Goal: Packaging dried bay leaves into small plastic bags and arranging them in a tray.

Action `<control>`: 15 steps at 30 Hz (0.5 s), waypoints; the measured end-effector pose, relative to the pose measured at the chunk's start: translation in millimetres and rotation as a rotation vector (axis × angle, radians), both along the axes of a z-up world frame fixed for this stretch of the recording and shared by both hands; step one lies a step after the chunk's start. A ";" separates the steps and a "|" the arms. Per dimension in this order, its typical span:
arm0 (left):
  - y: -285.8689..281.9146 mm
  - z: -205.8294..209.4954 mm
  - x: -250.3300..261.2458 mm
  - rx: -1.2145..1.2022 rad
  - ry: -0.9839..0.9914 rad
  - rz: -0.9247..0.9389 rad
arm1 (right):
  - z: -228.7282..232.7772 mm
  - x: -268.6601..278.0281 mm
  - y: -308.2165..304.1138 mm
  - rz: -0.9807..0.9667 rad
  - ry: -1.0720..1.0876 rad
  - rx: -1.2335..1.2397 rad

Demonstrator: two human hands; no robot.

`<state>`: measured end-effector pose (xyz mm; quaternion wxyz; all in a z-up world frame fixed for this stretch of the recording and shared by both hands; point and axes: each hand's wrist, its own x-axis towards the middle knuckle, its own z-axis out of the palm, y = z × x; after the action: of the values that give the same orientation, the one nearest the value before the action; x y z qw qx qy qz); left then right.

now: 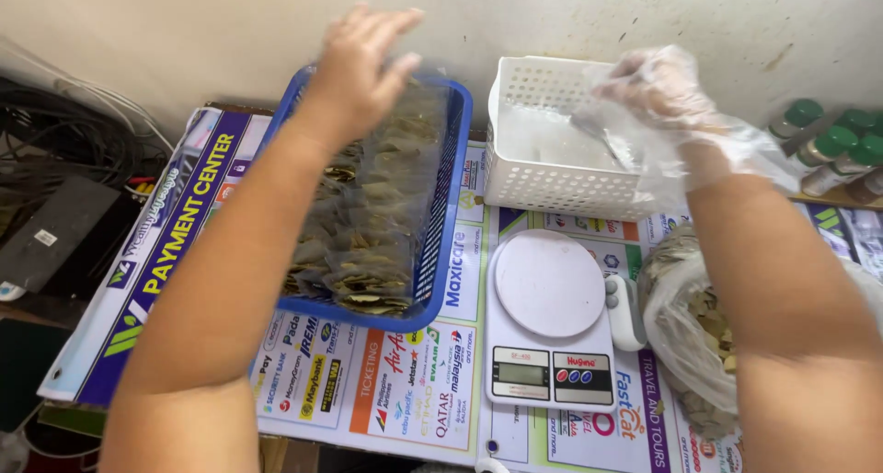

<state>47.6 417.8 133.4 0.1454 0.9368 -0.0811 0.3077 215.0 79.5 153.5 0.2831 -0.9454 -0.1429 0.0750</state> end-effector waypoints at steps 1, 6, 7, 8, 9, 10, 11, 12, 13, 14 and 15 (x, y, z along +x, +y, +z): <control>-32.1 14.1 -13.3 -0.103 0.057 -0.009 | -0.9 3.0 -11.5 0.072 -0.122 0.087; -144.5 11.5 -21.1 -0.468 0.005 -0.166 | 30.3 -66.6 -56.7 0.205 -0.291 0.393; -162.4 6.9 -21.8 -0.697 0.046 -0.150 | 40.0 -97.3 -59.3 0.099 -0.257 0.431; -180.5 2.1 -22.7 -0.925 0.092 -0.131 | 49.7 -127.8 -61.4 -0.007 -0.222 0.467; -197.3 4.4 -29.4 -0.927 0.100 -0.137 | 42.3 -144.1 -65.5 -0.016 -0.220 0.464; -214.1 6.9 -36.0 -1.038 0.171 -0.174 | 35.2 -160.2 -69.3 0.076 -0.198 0.693; -230.5 10.3 -41.1 -1.148 0.240 -0.211 | 29.1 -174.5 -72.7 0.174 -0.178 0.921; -243.5 -0.3 -42.5 -1.148 0.245 -0.218 | 20.0 -181.9 -78.2 0.167 -0.181 0.919; -256.7 -10.5 -44.1 -1.289 0.171 -0.320 | 11.0 -189.9 -84.0 0.194 -0.068 1.074; -270.1 -20.6 -45.6 -1.428 0.095 -0.423 | 1.9 -197.6 -89.9 0.221 0.048 1.229; -271.7 -29.9 -45.7 -1.427 0.106 -0.431 | -13.0 -191.6 -105.4 0.209 0.042 1.231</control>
<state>1.8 146.1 103.5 0.7789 0.5917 -0.0365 0.2045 23.3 -25.9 140.4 0.7699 -0.5883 -0.2460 0.0248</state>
